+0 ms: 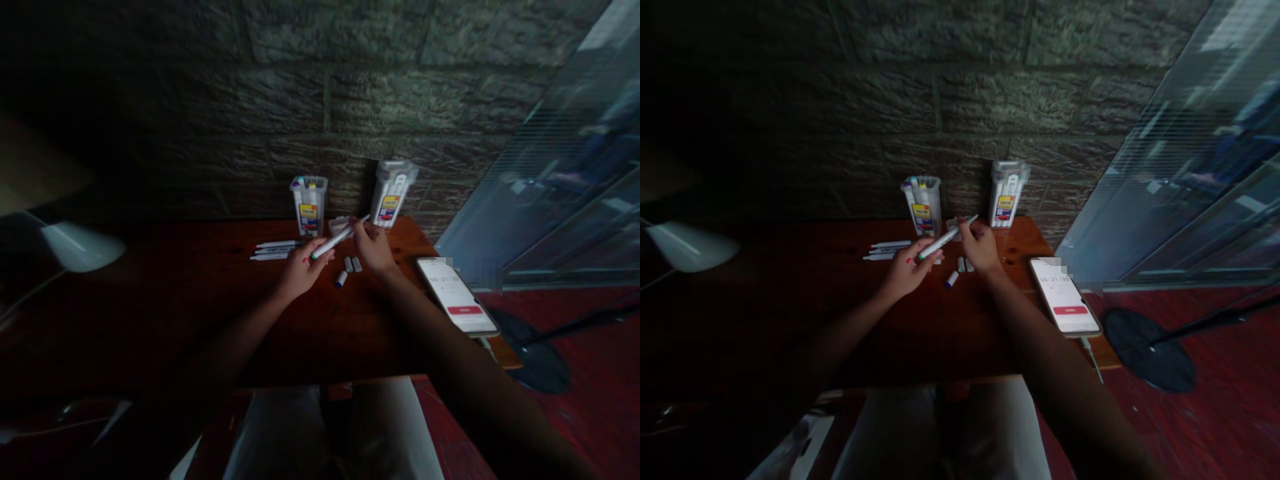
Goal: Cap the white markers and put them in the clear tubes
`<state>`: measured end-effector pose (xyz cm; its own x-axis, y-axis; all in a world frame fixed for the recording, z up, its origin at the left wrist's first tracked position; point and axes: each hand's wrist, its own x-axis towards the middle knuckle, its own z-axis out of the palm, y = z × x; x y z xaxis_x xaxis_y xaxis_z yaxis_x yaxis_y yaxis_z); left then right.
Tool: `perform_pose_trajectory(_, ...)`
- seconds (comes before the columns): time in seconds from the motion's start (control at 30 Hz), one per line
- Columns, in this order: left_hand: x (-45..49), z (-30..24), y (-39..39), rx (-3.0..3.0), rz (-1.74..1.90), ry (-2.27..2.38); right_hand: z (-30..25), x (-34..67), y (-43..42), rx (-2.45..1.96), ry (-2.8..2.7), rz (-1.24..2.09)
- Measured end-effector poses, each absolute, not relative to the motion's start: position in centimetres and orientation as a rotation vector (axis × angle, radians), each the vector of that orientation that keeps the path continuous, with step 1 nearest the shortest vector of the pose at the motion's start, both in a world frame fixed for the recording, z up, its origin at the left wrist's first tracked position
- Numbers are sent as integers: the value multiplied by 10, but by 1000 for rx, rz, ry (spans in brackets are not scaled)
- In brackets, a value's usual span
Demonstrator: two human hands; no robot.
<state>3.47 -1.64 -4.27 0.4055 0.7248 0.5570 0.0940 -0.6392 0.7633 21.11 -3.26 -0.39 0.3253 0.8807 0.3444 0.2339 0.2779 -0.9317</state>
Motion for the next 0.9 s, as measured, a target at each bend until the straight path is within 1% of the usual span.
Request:
perform_pose_trajectory(0.13,32,-38,-21,2020,1156,755,-3,203,-35,-1117,-1152,940)
perform_pose_trajectory(0.23,31,-33,-26,2120,1072,800,-1,197,-38,-1095,-1144,1046)
perform_pose_trajectory(0.33,31,-30,-26,2153,1030,839,2,201,-35,-1039,-1006,1073)
perform_pose_trajectory(0.47,32,-32,-24,2042,1024,793,3,215,-28,-948,-875,1019)
perform_pose_trajectory(0.67,32,-37,-22,2011,963,744,4,210,-32,-944,-913,1118)
perform_pose_trajectory(0.9,32,-38,-22,2002,937,754,6,206,-36,-916,-930,1153)
